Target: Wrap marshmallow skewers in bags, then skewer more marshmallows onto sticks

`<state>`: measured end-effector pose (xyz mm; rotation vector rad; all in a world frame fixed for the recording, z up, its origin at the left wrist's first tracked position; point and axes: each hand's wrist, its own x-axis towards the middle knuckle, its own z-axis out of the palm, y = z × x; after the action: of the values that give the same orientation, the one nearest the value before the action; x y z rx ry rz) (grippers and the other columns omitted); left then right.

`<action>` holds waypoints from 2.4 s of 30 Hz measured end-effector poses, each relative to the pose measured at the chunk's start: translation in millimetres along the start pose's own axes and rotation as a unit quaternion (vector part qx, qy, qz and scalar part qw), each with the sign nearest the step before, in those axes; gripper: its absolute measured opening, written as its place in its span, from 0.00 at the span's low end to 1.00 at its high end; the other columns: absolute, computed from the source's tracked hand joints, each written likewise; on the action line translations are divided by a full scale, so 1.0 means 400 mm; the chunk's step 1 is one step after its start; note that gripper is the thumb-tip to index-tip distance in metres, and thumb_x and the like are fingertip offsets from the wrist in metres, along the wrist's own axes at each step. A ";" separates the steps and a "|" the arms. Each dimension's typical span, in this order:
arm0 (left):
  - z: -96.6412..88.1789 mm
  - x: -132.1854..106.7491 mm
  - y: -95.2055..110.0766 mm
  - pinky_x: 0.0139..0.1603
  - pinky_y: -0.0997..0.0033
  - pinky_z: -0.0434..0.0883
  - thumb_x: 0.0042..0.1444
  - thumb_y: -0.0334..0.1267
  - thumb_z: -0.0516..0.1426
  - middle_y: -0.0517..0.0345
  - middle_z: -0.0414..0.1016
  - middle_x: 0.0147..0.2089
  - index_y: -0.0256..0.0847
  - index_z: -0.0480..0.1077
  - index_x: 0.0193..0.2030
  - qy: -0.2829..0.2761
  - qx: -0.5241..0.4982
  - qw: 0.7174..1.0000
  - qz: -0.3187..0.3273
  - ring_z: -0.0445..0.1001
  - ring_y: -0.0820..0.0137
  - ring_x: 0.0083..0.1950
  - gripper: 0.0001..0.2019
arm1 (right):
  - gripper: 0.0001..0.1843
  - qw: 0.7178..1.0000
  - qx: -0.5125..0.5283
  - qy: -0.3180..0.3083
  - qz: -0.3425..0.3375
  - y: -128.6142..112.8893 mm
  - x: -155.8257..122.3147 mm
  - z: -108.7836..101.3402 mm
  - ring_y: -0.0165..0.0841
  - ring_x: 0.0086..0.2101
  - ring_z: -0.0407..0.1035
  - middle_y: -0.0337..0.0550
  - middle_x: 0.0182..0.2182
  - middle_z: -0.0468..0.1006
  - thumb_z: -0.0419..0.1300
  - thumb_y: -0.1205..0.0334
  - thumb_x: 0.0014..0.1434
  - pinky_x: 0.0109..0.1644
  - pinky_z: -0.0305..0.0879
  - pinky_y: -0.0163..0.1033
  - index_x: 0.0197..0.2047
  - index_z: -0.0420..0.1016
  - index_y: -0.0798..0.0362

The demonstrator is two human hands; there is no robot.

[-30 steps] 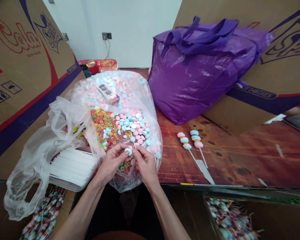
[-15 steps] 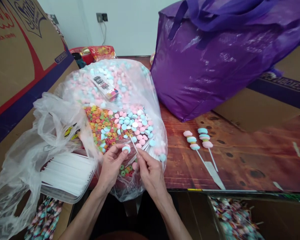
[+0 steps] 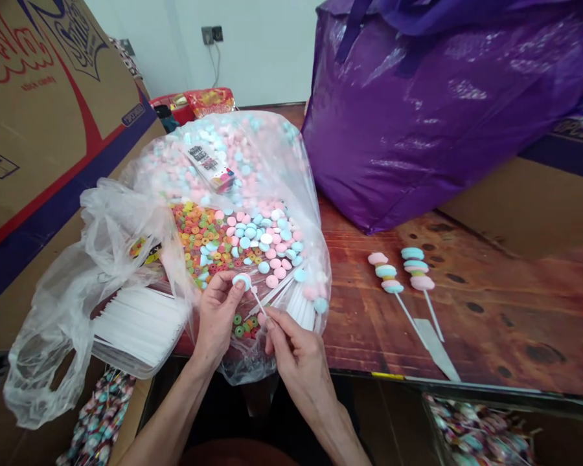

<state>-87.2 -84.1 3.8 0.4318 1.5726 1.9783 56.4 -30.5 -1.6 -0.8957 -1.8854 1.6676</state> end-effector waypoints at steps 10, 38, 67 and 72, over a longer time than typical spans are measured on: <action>-0.007 -0.003 -0.021 0.51 0.68 0.74 0.54 0.47 0.66 0.54 0.80 0.52 0.43 0.78 0.51 -0.023 -0.063 0.995 -0.072 0.78 0.69 0.45 0.19 | 0.21 1.000 -0.021 0.003 -0.021 -0.004 -0.026 0.005 0.28 0.21 0.61 0.37 0.21 0.70 0.56 0.51 0.66 0.24 0.58 0.33 0.52 0.82 0.54; -0.013 -0.055 -0.006 0.56 0.64 0.72 0.64 0.39 0.56 0.52 0.80 0.50 0.45 0.79 0.51 -0.071 0.235 0.964 0.105 0.77 0.63 0.53 0.13 | 0.17 0.999 -0.006 0.040 -0.003 -0.048 0.054 0.052 0.29 0.21 0.58 0.34 0.18 0.64 0.56 0.50 0.62 0.24 0.56 0.33 0.26 0.67 0.51; -0.022 0.057 -0.008 0.40 0.74 0.75 0.46 0.47 0.70 0.55 0.83 0.38 0.38 0.82 0.42 -0.030 -0.061 0.993 -0.099 0.79 0.73 0.35 0.19 | 0.15 0.999 -0.037 -0.016 -0.003 -0.015 0.042 0.033 0.29 0.23 0.61 0.33 0.20 0.65 0.53 0.53 0.67 0.27 0.58 0.32 0.35 0.74 0.53; -0.025 0.039 0.008 0.41 0.74 0.75 0.45 0.44 0.71 0.56 0.83 0.37 0.39 0.80 0.44 -0.033 -0.071 0.992 -0.103 0.80 0.71 0.38 0.19 | 0.16 0.999 -0.040 -0.006 0.002 -0.016 0.042 0.030 0.28 0.22 0.60 0.33 0.19 0.64 0.53 0.52 0.66 0.26 0.57 0.32 0.34 0.73 0.53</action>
<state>-105.9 -82.8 2.8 0.2628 1.3666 1.8826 35.4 -26.7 1.6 -0.9225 -1.9716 1.6126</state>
